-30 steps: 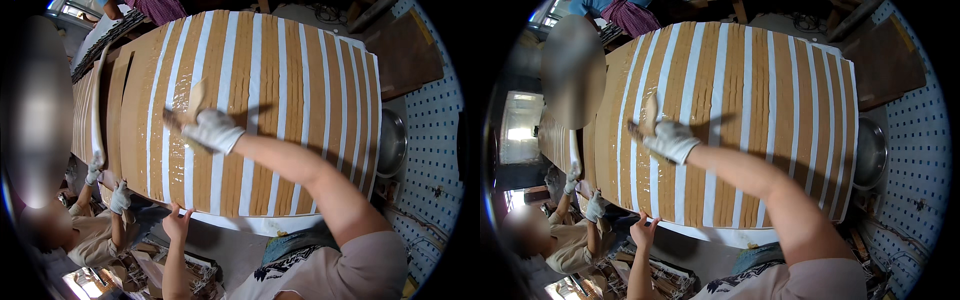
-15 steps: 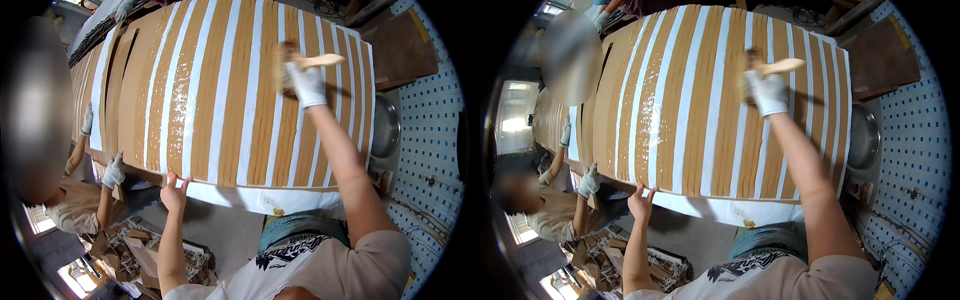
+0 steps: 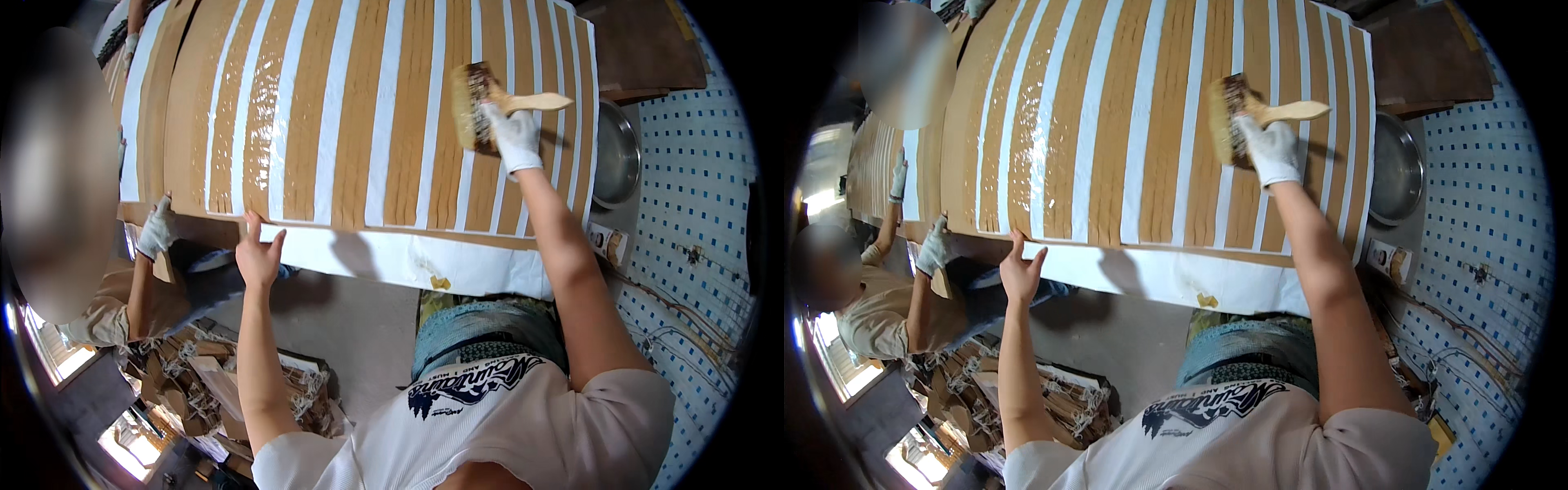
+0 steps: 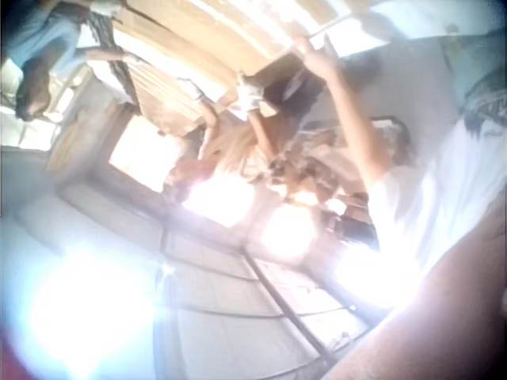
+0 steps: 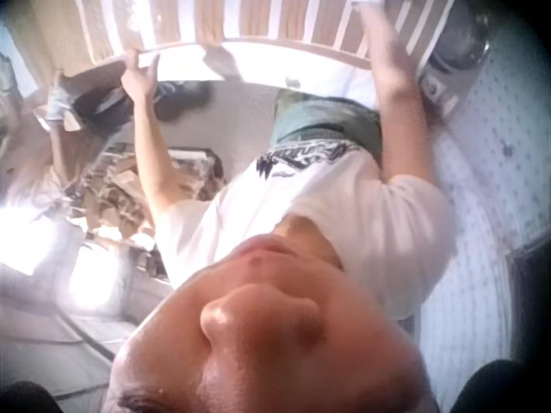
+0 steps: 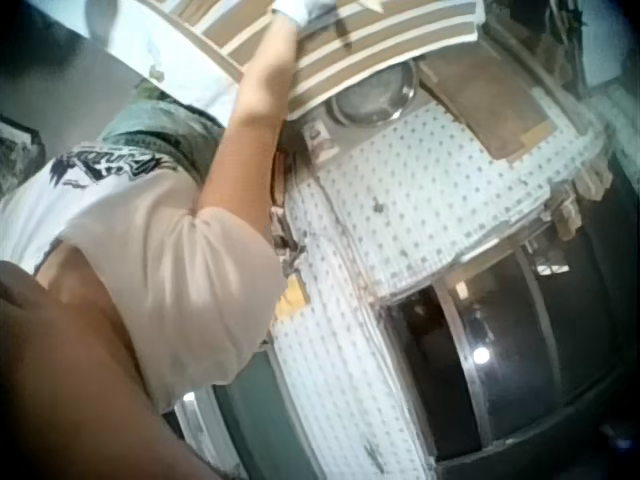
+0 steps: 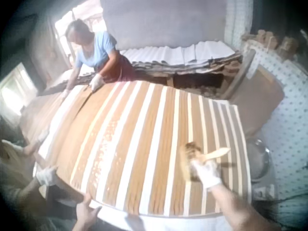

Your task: The person repeatedly dips a brush into a metal bowl and applies a clear liquid to the surface of a large, striped wooden object. The person works methodically along the length of the object, smoothing the liquid into the wood grain.

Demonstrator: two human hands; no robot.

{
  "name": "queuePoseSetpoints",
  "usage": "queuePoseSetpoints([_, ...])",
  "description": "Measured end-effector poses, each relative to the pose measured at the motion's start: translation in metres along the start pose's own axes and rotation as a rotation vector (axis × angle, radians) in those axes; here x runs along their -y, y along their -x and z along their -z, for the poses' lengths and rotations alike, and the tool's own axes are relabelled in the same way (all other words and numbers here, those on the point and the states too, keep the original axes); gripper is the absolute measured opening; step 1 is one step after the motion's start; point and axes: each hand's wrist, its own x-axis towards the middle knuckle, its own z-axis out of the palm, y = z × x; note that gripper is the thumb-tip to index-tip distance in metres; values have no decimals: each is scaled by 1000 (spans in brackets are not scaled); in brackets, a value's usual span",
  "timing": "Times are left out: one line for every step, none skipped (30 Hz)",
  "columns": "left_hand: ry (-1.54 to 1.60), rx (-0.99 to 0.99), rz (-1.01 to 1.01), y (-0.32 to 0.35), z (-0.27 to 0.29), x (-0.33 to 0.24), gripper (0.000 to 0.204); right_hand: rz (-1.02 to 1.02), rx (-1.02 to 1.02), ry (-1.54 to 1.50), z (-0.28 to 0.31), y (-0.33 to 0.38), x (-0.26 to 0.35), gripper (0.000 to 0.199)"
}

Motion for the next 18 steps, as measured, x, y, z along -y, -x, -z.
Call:
queuePoseSetpoints([15, 5, -19, 2, -6, 5, 75, 8, -64, 112, 5, 5, 3, 53])
queuePoseSetpoints([75, 97, 90, 4, -7, -2, 81, 13, -129, 225, 6, 12, 3, 57])
queuePoseSetpoints([127, 25, 28, 10, -15, 2, 83, 194, -235, 352, -2, 25, 15, 61])
queuePoseSetpoints([179, -47, -35, 17, -24, 6, 86, 81, -30, 189, -10, 42, 29, 57])
queuePoseSetpoints([230, -41, 3, 19, -25, 5, 85, 36, 90, -182, -28, 64, 42, 50])
queuePoseSetpoints([283, -30, 35, 19, -28, 1, 85, 204, 78, -199, -47, 87, 52, 45])
queuePoseSetpoints([332, -21, 76, 21, -30, 1, 85, 252, 221, -126, -63, 105, 60, 46])
queuePoseSetpoints([387, -17, 85, 20, -36, 12, 84, 219, 386, -40, -78, 120, 64, 51])
queuePoseSetpoints([443, -16, 91, 15, -43, 31, 84, 351, 305, 43, -99, 129, 54, 54])
queuePoseSetpoints([615, 47, 166, 12, -44, 22, 83, 461, 202, 139, -120, 135, 39, 59])
queuePoseSetpoints([779, 83, 270, 15, -41, 18, 82, 392, 216, 76, -109, 138, 37, 57])
queuePoseSetpoints([878, 80, 259, 17, -38, 12, 82, 322, 220, 14, -92, 136, 32, 61])
queuePoseSetpoints([978, 79, 247, 19, -36, 6, 81, 341, 169, 44, -76, 130, 17, 58])
queuePoseSetpoints([1076, 73, 235, 22, -33, 2, 81, 363, 120, 72, -57, 122, -2, 56])
queuePoseSetpoints([1182, -13, 301, 23, -36, 2, 80, 190, 182, 7, -45, 112, -28, 53])
queuePoseSetpoints([1324, -120, 366, 25, -35, -5, 81, 259, 43, -97, -28, 104, -51, 51])
queuePoseSetpoints([1203, -282, 440, 29, -37, -4, 79, -5, 225, 24, 4, 97, -55, 54])
queuePoseSetpoints([1085, -431, 501, 27, -46, -3, 77, -61, 120, 12, 19, 89, -76, 57])
